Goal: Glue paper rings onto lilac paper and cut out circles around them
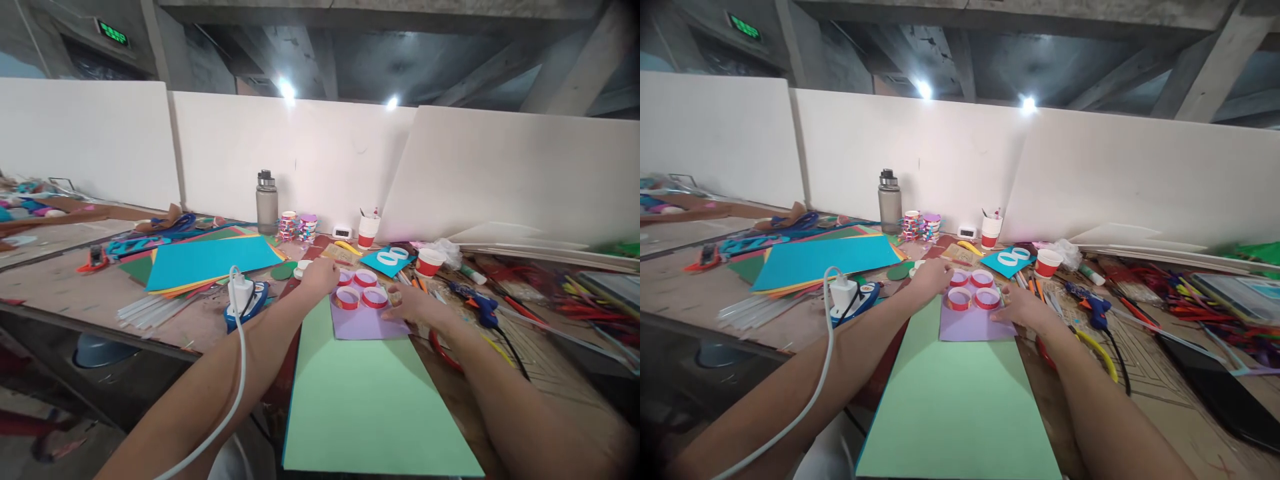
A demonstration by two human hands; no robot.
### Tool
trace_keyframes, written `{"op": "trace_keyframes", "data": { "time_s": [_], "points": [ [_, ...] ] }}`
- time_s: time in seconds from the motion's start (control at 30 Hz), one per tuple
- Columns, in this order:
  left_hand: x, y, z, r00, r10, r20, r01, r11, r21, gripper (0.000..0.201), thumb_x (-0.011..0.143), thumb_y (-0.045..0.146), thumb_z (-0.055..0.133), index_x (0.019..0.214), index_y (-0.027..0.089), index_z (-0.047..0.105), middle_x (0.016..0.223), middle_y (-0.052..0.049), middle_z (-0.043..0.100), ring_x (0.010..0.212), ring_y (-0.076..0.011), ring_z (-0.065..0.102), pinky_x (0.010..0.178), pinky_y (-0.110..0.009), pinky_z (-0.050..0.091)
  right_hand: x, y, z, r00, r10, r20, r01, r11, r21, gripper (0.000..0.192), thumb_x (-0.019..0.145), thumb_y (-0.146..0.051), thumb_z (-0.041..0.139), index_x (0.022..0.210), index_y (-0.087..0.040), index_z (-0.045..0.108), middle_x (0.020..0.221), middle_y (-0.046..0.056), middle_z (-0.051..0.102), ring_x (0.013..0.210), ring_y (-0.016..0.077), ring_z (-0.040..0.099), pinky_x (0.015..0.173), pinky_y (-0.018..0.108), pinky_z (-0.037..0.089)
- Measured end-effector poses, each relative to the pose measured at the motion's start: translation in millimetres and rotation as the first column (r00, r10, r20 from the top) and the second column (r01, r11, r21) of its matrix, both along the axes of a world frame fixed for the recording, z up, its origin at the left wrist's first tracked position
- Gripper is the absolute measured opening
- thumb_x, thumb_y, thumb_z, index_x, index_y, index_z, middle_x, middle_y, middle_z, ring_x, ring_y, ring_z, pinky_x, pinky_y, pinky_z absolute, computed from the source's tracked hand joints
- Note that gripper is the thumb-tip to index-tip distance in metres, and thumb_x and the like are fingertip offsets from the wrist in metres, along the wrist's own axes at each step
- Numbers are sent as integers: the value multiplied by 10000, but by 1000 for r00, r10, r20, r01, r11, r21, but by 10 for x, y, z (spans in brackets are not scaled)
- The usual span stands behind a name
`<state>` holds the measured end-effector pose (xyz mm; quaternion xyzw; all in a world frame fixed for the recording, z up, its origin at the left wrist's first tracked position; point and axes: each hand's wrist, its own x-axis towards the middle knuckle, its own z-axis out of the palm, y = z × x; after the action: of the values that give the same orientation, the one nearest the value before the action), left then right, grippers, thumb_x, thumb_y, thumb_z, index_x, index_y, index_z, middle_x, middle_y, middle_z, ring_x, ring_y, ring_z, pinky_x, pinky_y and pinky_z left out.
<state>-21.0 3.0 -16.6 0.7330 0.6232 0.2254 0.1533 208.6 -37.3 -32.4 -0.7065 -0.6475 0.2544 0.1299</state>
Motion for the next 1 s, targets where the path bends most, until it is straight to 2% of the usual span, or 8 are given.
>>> {"op": "trace_keyframes", "data": {
  "time_s": [0.1, 0.2, 0.27, 0.4, 0.53, 0.63, 0.83, 1.0],
  "points": [
    [29, -26, 5, 997, -4, -79, 5, 1000, 19, 267, 845, 226, 496, 852, 141, 749, 876, -166, 742, 940, -298, 696, 822, -351, 500, -17, 7, 44, 999, -44, 2, 44, 999, -27, 584, 643, -365, 816, 1149, -175, 596, 789, 31, 693, 710, 188, 634, 569, 257, 434],
    [42, -30, 1, 989, -8, -147, 14, 999, 35, 297, 856, 232, 471, 891, 141, 752, 975, -178, 738, 961, -300, 687, 810, -352, 507, -32, -14, 82, 987, -117, -107, 110, 991, -70, 623, 651, -341, 816, 1194, -163, 565, 526, -61, 556, 521, 147, 533, 479, 234, 365],
    [46, -23, -5, 987, -9, -161, 15, 999, 36, 305, 859, 229, 463, 919, 141, 748, 1014, -176, 734, 965, -296, 686, 815, -354, 508, -13, -25, 88, 972, -141, -187, 127, 988, -87, 661, 649, -322, 816, 1225, -145, 546, 461, -94, 496, 463, 126, 480, 451, 219, 326],
    [56, 9, -21, 983, -8, -181, 13, 999, 31, 319, 884, 227, 445, 964, 138, 740, 1057, -175, 727, 982, -287, 685, 826, -347, 507, 81, -17, 90, 974, -78, -214, 60, 994, -92, 575, 702, -327, 771, 1208, -136, 577, 463, -78, 523, 434, 104, 452, 421, 206, 278],
    [68, 51, -41, 978, -16, -207, 23, 999, 35, 339, 895, 211, 425, 1008, 128, 733, 1088, -190, 716, 1010, -289, 678, 845, -359, 511, 122, 20, 88, 979, -6, -205, -16, 994, -108, 217, 735, -303, 738, 893, -167, 673, 503, -52, 551, 443, 87, 466, 421, 202, 324],
    [81, 53, -40, 972, -19, -236, 30, 999, 45, 358, 911, 204, 402, 1049, 122, 721, 1135, -194, 701, 1060, -287, 662, 883, -361, 504, 93, 34, 92, 980, -33, -194, 12, 994, -110, 108, 785, -277, 695, 784, -179, 649, 561, -37, 588, 487, 85, 517, 477, 192, 414],
    [104, -43, 61, 941, -20, -338, 45, 997, 66, 383, 906, 132, 378, 1120, 66, 689, 1164, -223, 683, 1107, -303, 640, 896, -364, 502, 18, -76, 206, 997, -53, -63, 44, 991, -127, 288, 832, -322, 650, 595, -176, 575, 563, 54, 637, 481, 156, 598, 492, 263, 484],
    [102, -57, 122, 913, -46, -406, 84, 994, 76, 370, 901, 149, 391, 1025, 90, 735, 1109, -209, 705, 1067, -314, 657, 909, -369, 497, -25, -175, 266, 995, 15, -94, -29, 990, -141, 237, 791, -320, 695, 637, -195, 566, 564, 39, 652, 514, 177, 638, 503, 262, 493]
  ]
}}
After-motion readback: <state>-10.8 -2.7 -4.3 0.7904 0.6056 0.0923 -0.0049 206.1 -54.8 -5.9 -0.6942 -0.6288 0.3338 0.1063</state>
